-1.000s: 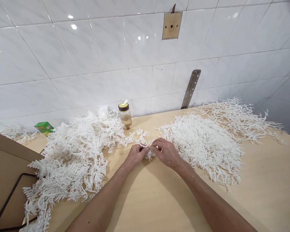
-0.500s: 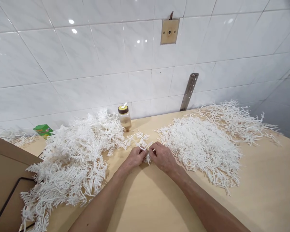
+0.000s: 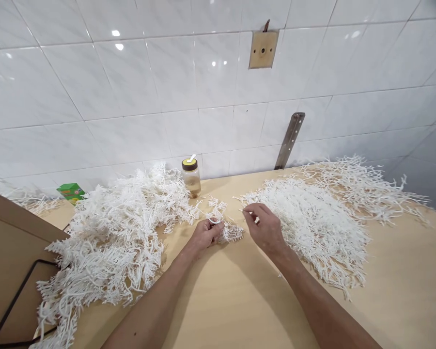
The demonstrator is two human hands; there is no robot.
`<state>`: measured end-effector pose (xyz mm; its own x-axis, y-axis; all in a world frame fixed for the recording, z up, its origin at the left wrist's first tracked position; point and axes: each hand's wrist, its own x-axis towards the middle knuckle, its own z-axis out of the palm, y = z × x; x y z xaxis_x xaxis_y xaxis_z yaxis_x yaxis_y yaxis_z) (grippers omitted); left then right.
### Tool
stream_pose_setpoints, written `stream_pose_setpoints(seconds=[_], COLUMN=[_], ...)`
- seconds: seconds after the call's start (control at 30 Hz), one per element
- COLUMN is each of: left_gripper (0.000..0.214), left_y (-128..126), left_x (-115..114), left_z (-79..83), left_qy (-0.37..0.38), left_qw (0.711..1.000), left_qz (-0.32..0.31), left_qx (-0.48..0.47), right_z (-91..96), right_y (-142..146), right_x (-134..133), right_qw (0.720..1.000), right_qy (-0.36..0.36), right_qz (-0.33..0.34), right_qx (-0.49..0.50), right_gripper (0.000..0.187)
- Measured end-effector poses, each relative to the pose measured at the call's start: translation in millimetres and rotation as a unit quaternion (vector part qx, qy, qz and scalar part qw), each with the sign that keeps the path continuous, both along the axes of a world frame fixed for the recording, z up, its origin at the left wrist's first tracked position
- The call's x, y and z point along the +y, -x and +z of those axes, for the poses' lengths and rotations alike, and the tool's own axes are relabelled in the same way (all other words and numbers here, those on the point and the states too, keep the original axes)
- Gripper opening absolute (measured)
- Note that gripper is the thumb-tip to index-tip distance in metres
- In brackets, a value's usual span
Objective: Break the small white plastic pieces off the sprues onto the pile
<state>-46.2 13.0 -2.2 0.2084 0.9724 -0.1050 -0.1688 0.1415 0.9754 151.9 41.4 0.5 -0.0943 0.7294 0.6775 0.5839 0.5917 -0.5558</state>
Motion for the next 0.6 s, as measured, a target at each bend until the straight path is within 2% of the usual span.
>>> stream_pose_setpoints(seconds=[0.07,0.17,0.33,0.6], left_gripper=[0.050,0.051,0.051,0.052], left_y=[-0.5,-0.4,-0.6,-5.6], left_x=[0.5,1.9,4.0,2.1], left_z=[-1.6,-3.5,-7.2,-9.3], left_qy=[-0.001,-0.001,-0.003,-0.022], left_qw=[1.000,1.000,1.000,0.998], left_qz=[0.003,0.006,0.009,0.039], left_qx=[0.005,0.015,0.022,0.039], right_z=[2.5,0.3,-6.7,-5.8], right_y=[10.1,20.0,23.1,23.3], right_x=[-8.5,-15.2,-14.6,-15.6], right_qw=[0.997,0.991,0.991,0.990], right_qy=[0.005,0.015,0.015,0.040], right_qz=[0.078,0.129,0.125,0.114], right_qx=[-0.014,-0.039,-0.052,-0.072], right_gripper=[0.017,0.018,0.019,0.019])
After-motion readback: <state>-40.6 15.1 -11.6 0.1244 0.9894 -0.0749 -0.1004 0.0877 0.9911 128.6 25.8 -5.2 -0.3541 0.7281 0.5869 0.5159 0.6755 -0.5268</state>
